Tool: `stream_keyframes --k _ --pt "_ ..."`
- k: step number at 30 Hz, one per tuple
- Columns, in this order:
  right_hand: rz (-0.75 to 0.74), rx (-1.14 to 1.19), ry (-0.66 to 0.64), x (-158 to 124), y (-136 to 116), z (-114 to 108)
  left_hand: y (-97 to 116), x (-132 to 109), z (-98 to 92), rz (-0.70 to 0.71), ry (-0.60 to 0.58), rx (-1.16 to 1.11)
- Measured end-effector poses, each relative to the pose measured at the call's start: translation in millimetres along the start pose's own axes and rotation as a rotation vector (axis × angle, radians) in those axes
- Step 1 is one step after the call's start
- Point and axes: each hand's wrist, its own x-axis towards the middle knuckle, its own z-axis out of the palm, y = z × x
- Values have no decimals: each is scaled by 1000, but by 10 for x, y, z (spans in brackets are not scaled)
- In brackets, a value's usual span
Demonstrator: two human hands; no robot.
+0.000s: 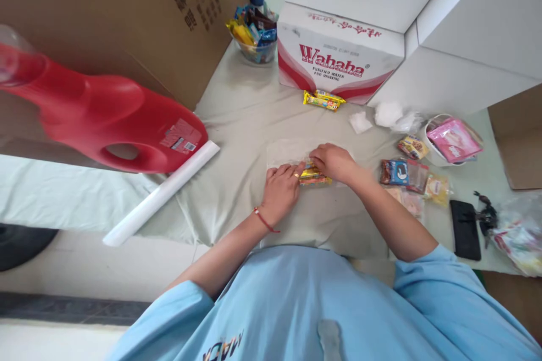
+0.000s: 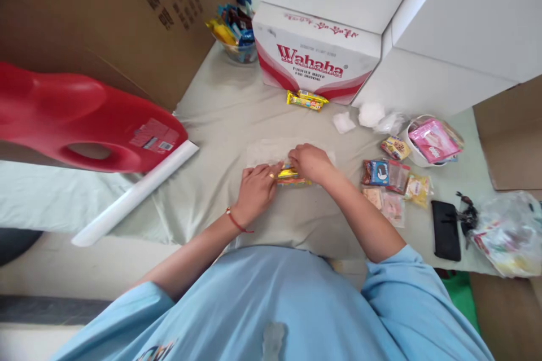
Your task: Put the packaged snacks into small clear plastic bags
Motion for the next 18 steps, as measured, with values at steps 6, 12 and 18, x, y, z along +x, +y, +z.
stream_keyframes --k 6,12,18 --pt "121 -7 107 450 144 20 -135 129 3 47 -45 32" --pt "54 163 -41 557 147 -91 -74 86 38 4 -4 63" --pt "-275 86 14 -42 43 46 -131 38 144 -60 55 67"
